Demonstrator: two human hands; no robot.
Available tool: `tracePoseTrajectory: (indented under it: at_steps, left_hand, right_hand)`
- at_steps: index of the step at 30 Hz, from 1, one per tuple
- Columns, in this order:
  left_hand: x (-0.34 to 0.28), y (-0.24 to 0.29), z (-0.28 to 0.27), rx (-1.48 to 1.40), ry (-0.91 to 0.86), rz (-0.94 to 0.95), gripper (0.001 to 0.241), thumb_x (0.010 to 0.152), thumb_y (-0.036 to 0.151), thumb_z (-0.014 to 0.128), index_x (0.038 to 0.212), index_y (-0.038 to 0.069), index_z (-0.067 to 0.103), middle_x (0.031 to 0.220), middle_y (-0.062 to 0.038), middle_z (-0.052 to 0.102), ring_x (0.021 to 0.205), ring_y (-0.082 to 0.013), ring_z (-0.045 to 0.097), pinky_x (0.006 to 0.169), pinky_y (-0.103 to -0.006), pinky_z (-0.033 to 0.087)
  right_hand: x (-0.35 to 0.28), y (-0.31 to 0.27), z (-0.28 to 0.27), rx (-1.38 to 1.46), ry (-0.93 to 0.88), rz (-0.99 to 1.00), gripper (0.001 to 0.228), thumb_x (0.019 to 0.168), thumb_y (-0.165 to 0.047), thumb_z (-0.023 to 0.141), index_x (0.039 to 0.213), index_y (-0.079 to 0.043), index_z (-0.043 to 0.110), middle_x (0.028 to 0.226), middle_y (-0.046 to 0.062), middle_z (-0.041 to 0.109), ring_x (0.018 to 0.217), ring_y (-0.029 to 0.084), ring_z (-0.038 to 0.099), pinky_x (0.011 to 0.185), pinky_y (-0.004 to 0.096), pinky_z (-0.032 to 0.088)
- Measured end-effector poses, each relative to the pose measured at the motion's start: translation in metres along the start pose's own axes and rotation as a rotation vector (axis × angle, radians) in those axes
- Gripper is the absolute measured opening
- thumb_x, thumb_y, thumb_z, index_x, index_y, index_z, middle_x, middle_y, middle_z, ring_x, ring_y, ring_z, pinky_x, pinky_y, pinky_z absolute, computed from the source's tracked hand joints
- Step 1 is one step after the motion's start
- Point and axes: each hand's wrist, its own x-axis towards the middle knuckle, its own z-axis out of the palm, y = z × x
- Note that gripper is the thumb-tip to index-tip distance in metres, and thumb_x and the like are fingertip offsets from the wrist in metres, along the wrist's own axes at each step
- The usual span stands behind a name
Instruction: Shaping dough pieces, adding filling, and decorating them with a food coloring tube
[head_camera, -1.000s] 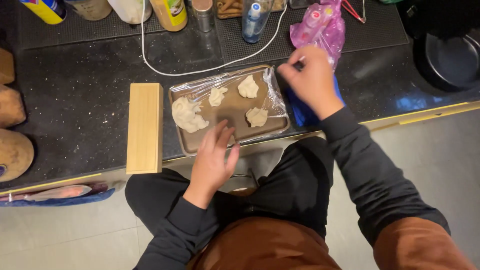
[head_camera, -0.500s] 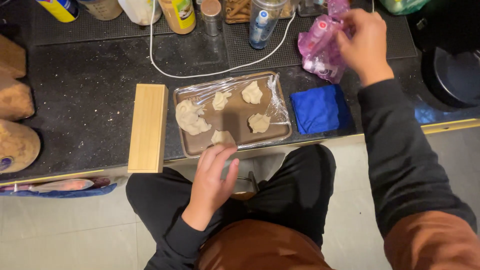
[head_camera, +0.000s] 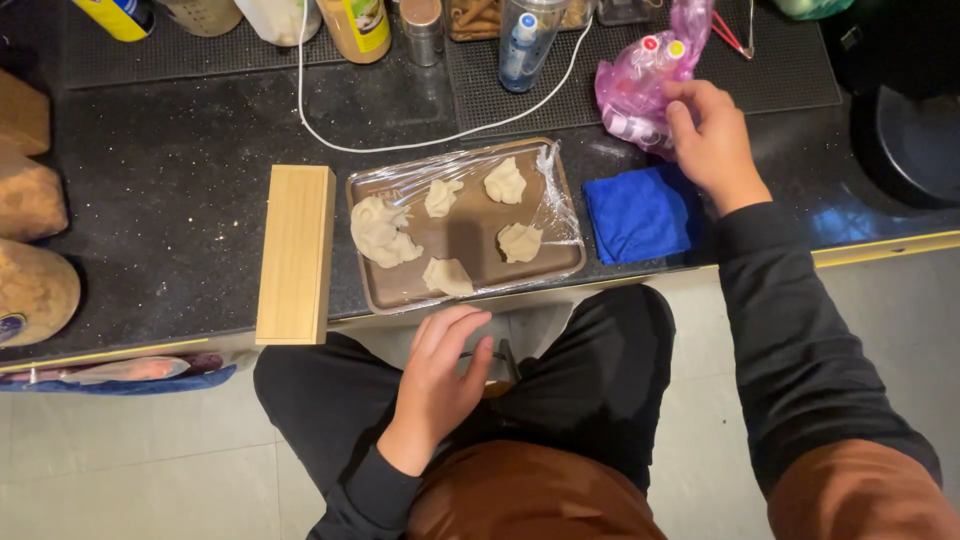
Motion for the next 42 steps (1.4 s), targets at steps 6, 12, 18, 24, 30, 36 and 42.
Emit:
tracePoseTrajectory:
  at_steps: [6,12,18,24,30,36,42]
  left_hand:
    - [-0.003,-0.002,-0.002,0.011,0.055,-0.009,0.026,0.094,0.003,0.067,0.12,0.006,0.066,0.117,-0.011,0.066,0.102,-0.0298,0.065,0.095,-0.0397,0.052]
    - [-0.005,-0.001,-0.004,-0.003,0.061,-0.006,0.025,0.094,0.002,0.067,0.119,0.005,0.065,0.116,-0.012,0.067,0.1,-0.0306,0.066,0.092,-0.0402,0.052]
    - [-0.007,-0.002,-0.002,-0.033,0.045,-0.032,0.024,0.095,0.003,0.067,0.118,0.004,0.065,0.114,-0.012,0.066,0.1,-0.0293,0.066,0.093,-0.0397,0.052]
    - [0.0,0.001,-0.003,-0.033,0.038,-0.051,0.023,0.095,0.006,0.066,0.118,0.006,0.067,0.117,-0.01,0.067,0.105,-0.0286,0.067,0.095,-0.0394,0.051]
    - [0.082,0.008,0.017,-0.022,-0.013,0.041,0.025,0.094,0.013,0.067,0.118,0.008,0.067,0.117,-0.014,0.062,0.111,-0.0351,0.064,0.096,-0.0448,0.052]
    - [0.227,-0.019,0.134,0.133,-0.08,0.213,0.018,0.096,0.024,0.061,0.112,0.018,0.068,0.113,-0.005,0.065,0.099,-0.033,0.062,0.084,-0.05,0.051]
    - [0.323,-0.036,0.198,0.418,-0.334,0.088,0.039,0.092,0.014,0.045,0.126,0.019,0.064,0.123,-0.007,0.067,0.111,-0.0359,0.057,0.092,-0.0537,0.046]
  right_hand:
    - [0.017,0.024,0.015,0.088,0.242,0.141,0.01,0.104,-0.014,0.054,0.107,-0.007,0.061,0.104,0.008,0.067,0.097,0.024,0.063,0.086,0.039,0.047]
    - [0.032,0.028,0.016,0.188,0.045,0.433,0.057,0.086,-0.017,0.075,0.14,-0.005,0.062,0.08,-0.008,0.061,0.067,0.002,0.054,0.063,0.021,0.048]
    - [0.03,0.021,0.014,0.251,0.031,0.51,0.046,0.076,-0.024,0.088,0.116,-0.01,0.069,0.103,0.0,0.074,0.086,0.007,0.067,0.074,0.023,0.057]
    - [0.028,0.036,0.007,0.605,0.25,0.363,0.02,0.096,-0.009,0.08,0.114,-0.01,0.073,0.104,-0.001,0.076,0.089,0.003,0.068,0.082,0.019,0.059]
    - [0.024,0.01,-0.007,0.604,0.111,0.289,0.038,0.094,0.002,0.066,0.13,-0.008,0.07,0.118,0.0,0.073,0.101,0.004,0.065,0.087,0.017,0.053]
    - [0.019,0.012,0.003,0.506,0.097,0.344,0.021,0.097,-0.006,0.07,0.116,-0.007,0.075,0.103,0.002,0.076,0.085,0.002,0.067,0.077,0.016,0.056]
    - [0.013,-0.004,-0.023,0.328,0.006,0.177,0.012,0.105,-0.004,0.073,0.117,-0.006,0.074,0.098,0.0,0.07,0.079,0.004,0.054,0.071,0.02,0.045]
